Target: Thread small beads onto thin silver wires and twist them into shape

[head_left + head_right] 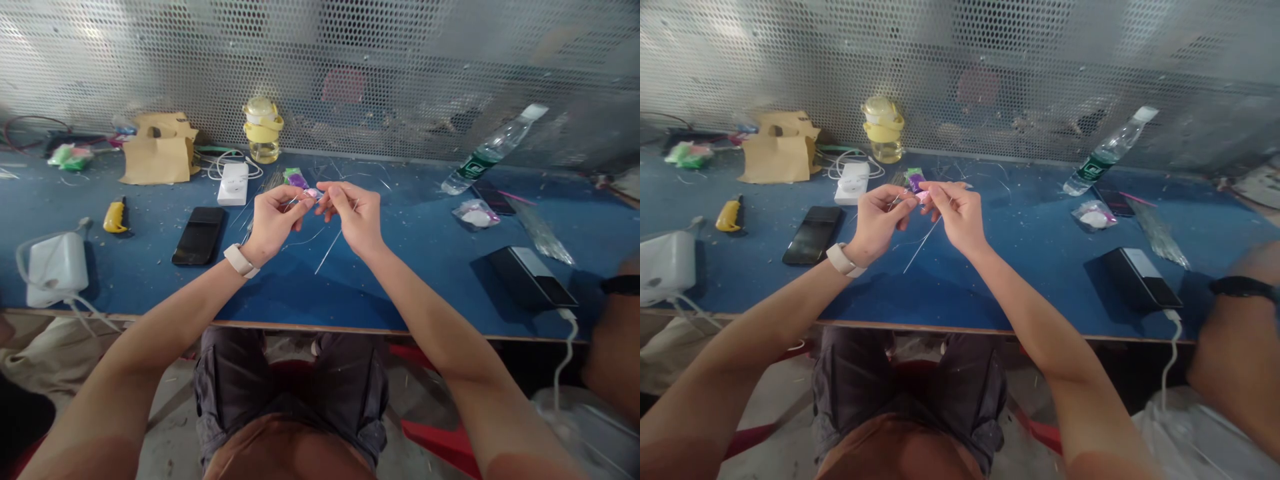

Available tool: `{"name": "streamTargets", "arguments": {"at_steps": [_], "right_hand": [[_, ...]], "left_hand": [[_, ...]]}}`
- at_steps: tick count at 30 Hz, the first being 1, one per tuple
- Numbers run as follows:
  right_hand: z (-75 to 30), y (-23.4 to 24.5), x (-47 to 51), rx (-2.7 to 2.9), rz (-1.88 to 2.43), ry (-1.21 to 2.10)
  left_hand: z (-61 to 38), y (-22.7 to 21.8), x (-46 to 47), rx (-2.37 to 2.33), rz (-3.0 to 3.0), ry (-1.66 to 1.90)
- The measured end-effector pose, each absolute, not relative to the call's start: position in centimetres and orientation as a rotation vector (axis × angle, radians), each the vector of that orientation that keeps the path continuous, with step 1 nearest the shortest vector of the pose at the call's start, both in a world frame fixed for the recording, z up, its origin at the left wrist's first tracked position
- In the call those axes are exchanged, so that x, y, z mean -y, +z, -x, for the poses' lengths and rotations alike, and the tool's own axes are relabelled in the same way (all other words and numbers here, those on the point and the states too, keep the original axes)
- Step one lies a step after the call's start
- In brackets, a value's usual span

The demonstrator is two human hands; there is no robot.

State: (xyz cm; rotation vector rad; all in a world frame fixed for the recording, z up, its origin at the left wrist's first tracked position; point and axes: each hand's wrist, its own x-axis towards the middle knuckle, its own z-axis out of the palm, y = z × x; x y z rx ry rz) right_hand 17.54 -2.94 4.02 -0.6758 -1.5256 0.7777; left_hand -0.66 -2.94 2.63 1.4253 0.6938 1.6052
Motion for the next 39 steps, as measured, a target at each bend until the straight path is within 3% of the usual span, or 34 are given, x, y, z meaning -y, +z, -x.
{"name": "streamTargets", "arguments": {"at_steps": [39], "right_hand": [[-16.8, 4.36, 3.23, 1.398, 0.806, 1.067]], "left_hand": [[1.17, 3.25, 3.57, -0.701, -1.643, 1.634]]}}
